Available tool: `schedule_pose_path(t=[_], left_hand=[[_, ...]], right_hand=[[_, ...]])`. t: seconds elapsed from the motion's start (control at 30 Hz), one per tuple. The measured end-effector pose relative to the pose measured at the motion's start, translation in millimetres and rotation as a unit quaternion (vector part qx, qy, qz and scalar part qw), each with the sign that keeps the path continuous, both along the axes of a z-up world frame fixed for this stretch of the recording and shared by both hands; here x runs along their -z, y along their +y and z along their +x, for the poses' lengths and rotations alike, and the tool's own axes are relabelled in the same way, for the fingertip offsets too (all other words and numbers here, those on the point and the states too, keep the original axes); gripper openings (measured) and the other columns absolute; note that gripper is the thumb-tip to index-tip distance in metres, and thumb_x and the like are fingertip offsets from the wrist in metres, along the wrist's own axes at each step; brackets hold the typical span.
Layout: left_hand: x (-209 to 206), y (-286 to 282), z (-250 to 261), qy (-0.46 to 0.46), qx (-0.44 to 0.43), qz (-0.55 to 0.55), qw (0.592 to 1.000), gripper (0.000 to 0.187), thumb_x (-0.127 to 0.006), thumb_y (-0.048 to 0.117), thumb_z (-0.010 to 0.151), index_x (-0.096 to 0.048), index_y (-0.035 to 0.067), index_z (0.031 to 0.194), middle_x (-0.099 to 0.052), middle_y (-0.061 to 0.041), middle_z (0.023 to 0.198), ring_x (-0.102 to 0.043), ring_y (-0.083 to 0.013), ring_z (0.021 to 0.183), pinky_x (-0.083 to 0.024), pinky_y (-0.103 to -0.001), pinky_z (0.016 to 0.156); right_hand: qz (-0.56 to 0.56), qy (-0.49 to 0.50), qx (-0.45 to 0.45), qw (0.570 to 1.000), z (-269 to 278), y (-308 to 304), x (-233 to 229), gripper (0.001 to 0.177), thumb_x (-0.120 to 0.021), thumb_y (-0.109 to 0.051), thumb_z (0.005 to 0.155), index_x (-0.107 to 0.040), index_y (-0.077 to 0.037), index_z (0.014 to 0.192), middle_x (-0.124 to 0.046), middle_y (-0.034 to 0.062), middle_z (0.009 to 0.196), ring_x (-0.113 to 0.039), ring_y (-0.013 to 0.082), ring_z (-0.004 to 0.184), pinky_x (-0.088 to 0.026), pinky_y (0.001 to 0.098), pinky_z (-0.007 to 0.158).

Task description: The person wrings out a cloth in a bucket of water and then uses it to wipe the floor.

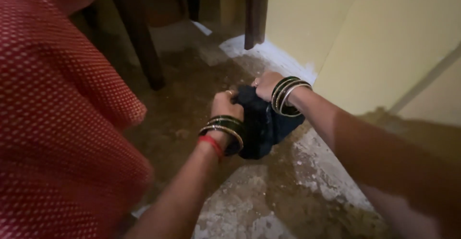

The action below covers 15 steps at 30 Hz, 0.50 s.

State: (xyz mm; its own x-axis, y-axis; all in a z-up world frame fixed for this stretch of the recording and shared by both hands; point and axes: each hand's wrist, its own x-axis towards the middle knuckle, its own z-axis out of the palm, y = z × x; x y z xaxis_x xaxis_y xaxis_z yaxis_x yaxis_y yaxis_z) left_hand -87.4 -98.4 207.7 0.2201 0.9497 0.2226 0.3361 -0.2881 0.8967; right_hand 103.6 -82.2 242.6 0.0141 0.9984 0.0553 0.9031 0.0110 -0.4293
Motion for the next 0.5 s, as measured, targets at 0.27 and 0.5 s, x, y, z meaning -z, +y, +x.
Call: schedule_pose_path(t=[0.27, 0.5], left_hand=[[-93.8, -32.3, -46.8, 0.067, -0.083, -0.026, 0.994, 0.041, -0.060, 0.000, 0.081, -0.073, 0.009, 0.119, -0.073, -0.020, 0.114, -0.072, -0.0317, 0.108, -0.054, -0.038, 0.097], [-89.0, -28.6, -47.8, 0.010, -0.108, -0.016, 0.994, 0.037, -0.065, 0.001, 0.080, -0.076, 0.009, 0.113, -0.075, -0.018, 0.111, -0.073, -0.0309, 0.106, -0.056, -0.037, 0.096]], right_hand=[[-0.051, 0.167, -0.001, 0.985, -40.8, -4.7, -51.0, 0.056, -0.048, 0.008, 0.067, -0.078, -0.003, 0.113, -0.076, 0.0205, 0.099, -0.068, 0.0286, 0.085, -0.051, 0.0400, 0.078], [0.032, 0.126, -0.015, 0.991, -36.7, -5.4, -45.1, 0.061, -0.055, 0.009, 0.061, -0.074, -0.004, 0.117, -0.077, 0.0129, 0.097, -0.068, 0.0200, 0.085, -0.053, 0.0332, 0.075]])
